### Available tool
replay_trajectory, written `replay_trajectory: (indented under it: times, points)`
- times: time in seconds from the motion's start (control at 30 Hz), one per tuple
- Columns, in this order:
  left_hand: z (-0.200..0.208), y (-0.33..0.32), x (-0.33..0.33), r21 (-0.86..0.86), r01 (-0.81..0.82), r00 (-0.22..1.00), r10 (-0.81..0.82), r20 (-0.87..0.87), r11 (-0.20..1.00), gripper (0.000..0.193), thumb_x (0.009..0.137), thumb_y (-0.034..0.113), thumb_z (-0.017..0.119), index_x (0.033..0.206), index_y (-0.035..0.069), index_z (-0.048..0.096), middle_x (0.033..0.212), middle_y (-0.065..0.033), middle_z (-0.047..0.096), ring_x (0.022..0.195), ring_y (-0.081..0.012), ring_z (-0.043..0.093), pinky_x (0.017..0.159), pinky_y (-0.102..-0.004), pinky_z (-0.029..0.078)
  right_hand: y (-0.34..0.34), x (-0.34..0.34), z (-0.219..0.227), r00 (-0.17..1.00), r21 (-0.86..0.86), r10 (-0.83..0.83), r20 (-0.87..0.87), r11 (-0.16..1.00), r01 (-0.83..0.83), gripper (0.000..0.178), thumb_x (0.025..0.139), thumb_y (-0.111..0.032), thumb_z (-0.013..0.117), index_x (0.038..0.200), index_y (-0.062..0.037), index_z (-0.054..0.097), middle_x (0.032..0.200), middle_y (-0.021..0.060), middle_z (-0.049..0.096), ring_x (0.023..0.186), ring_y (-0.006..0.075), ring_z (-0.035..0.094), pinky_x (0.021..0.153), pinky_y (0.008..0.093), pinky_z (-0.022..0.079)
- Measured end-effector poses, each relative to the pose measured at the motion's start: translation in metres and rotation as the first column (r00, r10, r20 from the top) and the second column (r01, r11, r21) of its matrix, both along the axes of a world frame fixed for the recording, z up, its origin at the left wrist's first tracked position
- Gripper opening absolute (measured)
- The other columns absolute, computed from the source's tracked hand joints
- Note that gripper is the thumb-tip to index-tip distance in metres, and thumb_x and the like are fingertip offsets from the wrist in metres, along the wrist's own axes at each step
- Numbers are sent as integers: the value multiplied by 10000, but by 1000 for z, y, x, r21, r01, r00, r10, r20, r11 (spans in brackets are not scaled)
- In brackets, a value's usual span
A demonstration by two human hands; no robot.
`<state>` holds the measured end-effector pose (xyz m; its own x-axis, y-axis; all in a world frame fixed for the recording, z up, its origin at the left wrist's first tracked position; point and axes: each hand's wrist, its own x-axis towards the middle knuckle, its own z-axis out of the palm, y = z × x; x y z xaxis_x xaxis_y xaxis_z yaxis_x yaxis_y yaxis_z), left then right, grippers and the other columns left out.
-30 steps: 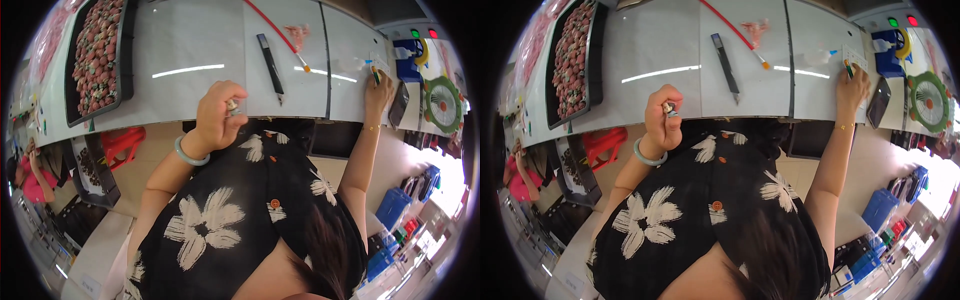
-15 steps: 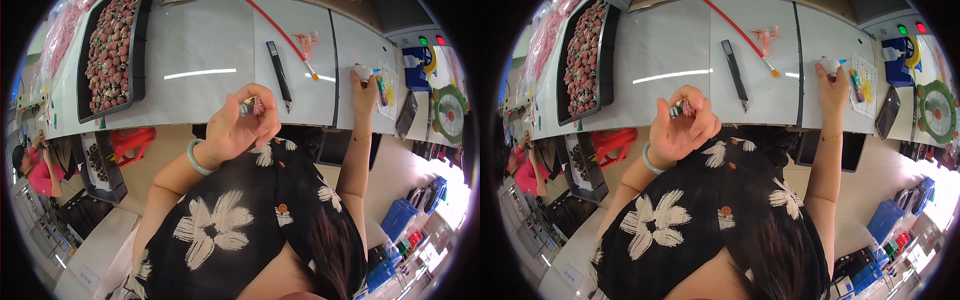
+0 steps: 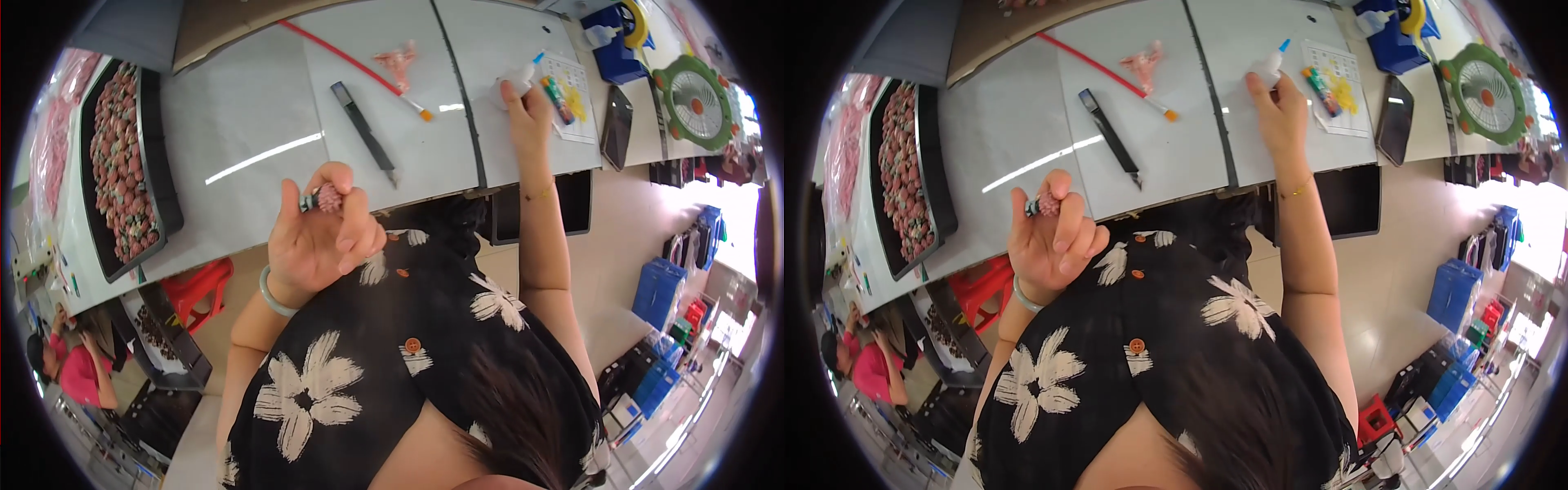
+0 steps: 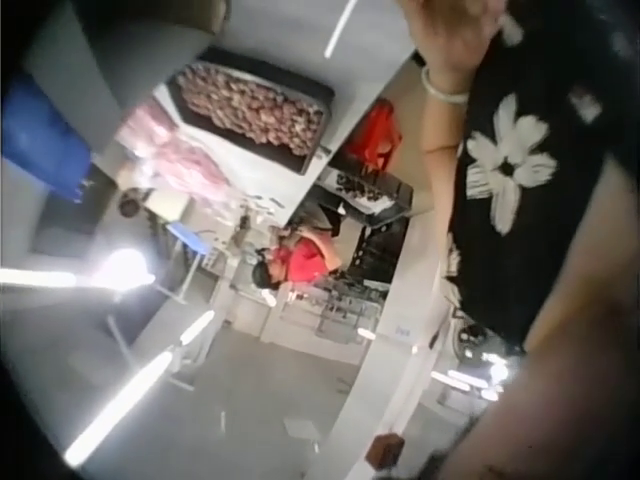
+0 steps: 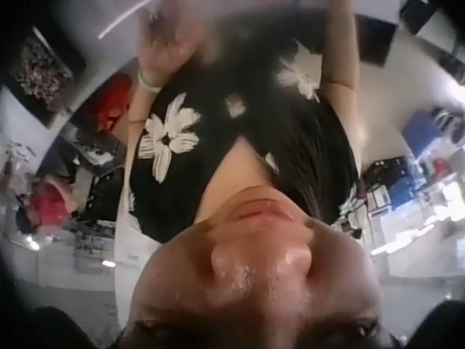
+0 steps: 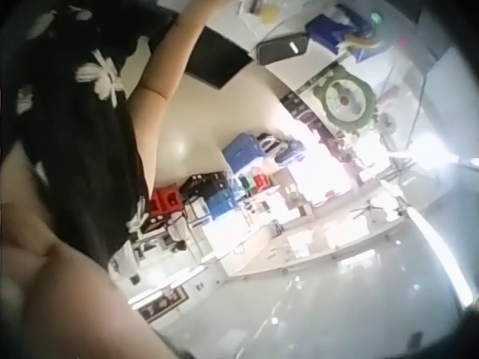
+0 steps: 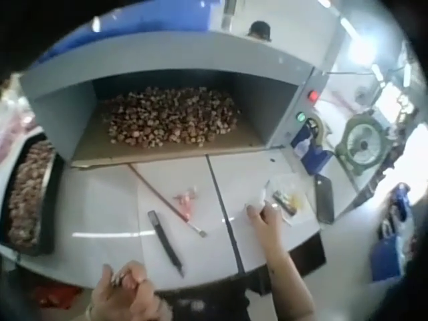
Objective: Assembling small plastic figurines by gluing parts together and trimming excess plastic with a knife.
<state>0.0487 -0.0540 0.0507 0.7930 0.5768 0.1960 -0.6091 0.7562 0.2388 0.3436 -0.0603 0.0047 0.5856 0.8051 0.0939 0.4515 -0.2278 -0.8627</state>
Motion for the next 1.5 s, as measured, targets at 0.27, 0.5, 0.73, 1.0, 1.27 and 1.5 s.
replay_trajectory:
  times: [0.27, 0.5, 0.73, 1.0, 1.27, 1.5]
  points:
    - [4, 6, -9, 721, -280, 483, 742, -464, 634, 353, 708, 44, 676, 1011, 19, 496, 731, -21, 489, 591, -87, 433, 570, -208, 380, -2, 5, -3, 1000, 29, 19, -20, 999, -19, 248, 867, -219, 547, 936, 19, 554, 825, -3, 553, 746, 51, 447, 658, 183, 359]
    - [3, 10, -27, 953, -97, 189, 946, -264, 285, 365, 700, 107, 712, 1009, 9, 544, 784, -44, 533, 608, -106, 466, 600, -218, 407, 3, -14, 1, 993, 130, 72, -92, 990, -60, 266, 865, -219, 548, 961, 28, 568, 860, 2, 551, 768, 59, 458, 689, 176, 357]
    - [0, 12, -35, 976, -39, 165, 965, -203, 212, 363, 710, 159, 707, 1003, 23, 541, 803, -53, 540, 602, -123, 477, 605, -230, 403, 5, -22, -2, 990, 186, 79, -120, 981, -55, 294, 834, -245, 596, 948, 24, 575, 808, 8, 583, 724, 55, 471, 653, 187, 370]
    - [2, 14, -45, 973, 23, 204, 952, -229, 229, 370, 746, 216, 680, 976, -32, 530, 850, -61, 546, 697, -118, 458, 663, -220, 397, 5, -25, 0, 998, 83, 69, 1, 994, -69, 275, 869, -228, 546, 968, 28, 570, 867, 2, 559, 770, 54, 460, 694, 173, 358]
    - [-10, 16, -39, 998, -13, 185, 981, -54, 58, 334, 667, 220, 719, 895, 40, 553, 701, -41, 524, 601, -157, 468, 576, -265, 383, 6, -20, -8, 998, 107, 66, -12, 992, -64, 289, 854, -238, 572, 976, 24, 579, 869, 18, 579, 784, 65, 481, 714, 186, 368]
    - [-21, 15, -40, 985, -33, 167, 972, -164, 171, 291, 679, 168, 708, 884, 32, 552, 723, -60, 541, 607, -174, 472, 564, -266, 395, 6, -31, 6, 987, -49, -4, 159, 999, 11, 289, 799, -231, 638, 973, -4, 598, 846, 27, 583, 755, 70, 490, 659, 193, 393]
